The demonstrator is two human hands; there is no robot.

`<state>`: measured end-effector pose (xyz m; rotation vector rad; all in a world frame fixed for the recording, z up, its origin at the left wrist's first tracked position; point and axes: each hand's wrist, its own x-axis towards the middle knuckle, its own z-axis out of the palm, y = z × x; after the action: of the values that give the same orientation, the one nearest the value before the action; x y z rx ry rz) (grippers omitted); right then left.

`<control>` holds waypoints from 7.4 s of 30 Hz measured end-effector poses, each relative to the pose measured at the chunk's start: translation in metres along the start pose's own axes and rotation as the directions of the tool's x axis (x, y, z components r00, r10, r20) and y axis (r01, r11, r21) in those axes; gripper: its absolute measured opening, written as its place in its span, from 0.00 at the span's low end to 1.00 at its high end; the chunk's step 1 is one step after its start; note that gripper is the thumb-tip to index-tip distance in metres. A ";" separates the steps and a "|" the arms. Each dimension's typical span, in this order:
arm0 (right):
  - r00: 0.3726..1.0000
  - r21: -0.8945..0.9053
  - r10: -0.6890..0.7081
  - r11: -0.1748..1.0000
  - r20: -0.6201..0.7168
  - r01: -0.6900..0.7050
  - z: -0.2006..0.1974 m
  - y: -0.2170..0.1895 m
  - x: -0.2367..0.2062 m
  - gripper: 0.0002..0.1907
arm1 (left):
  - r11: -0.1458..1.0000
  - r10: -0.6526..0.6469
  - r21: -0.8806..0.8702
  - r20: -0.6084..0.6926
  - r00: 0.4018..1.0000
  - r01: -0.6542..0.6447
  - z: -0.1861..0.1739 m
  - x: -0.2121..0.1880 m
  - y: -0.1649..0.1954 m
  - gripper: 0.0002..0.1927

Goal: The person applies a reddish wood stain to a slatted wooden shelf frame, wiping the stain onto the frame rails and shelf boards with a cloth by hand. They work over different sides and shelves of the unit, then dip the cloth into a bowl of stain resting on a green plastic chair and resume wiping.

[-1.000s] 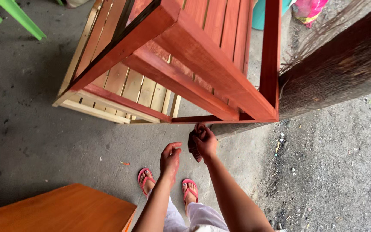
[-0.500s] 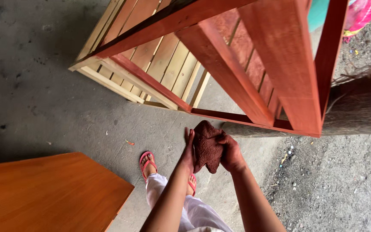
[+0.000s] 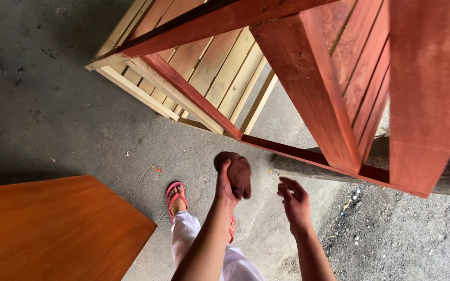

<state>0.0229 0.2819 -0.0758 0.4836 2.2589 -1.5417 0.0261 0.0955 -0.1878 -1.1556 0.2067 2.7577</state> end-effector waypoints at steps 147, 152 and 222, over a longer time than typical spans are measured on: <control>0.595 0.694 -0.357 0.350 0.720 -0.629 0.312 -0.132 0.089 0.23 | 0.417 0.667 0.125 0.630 0.397 -0.900 -0.005 -0.016 0.287 0.31; 0.599 0.748 -0.667 0.643 0.443 0.163 0.342 -0.099 0.120 0.12 | 0.313 0.623 -0.053 0.765 0.163 -0.948 -0.042 0.058 0.292 0.30; 0.411 -0.605 -0.905 0.388 -0.108 0.696 0.305 0.086 0.208 0.33 | 0.066 0.632 0.521 0.639 0.439 -0.851 -0.117 0.185 0.161 0.20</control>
<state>-0.0869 0.0422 -0.3482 -0.7042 3.4124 -1.1330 -0.0510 -0.0684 -0.3904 -0.3616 2.4314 2.6650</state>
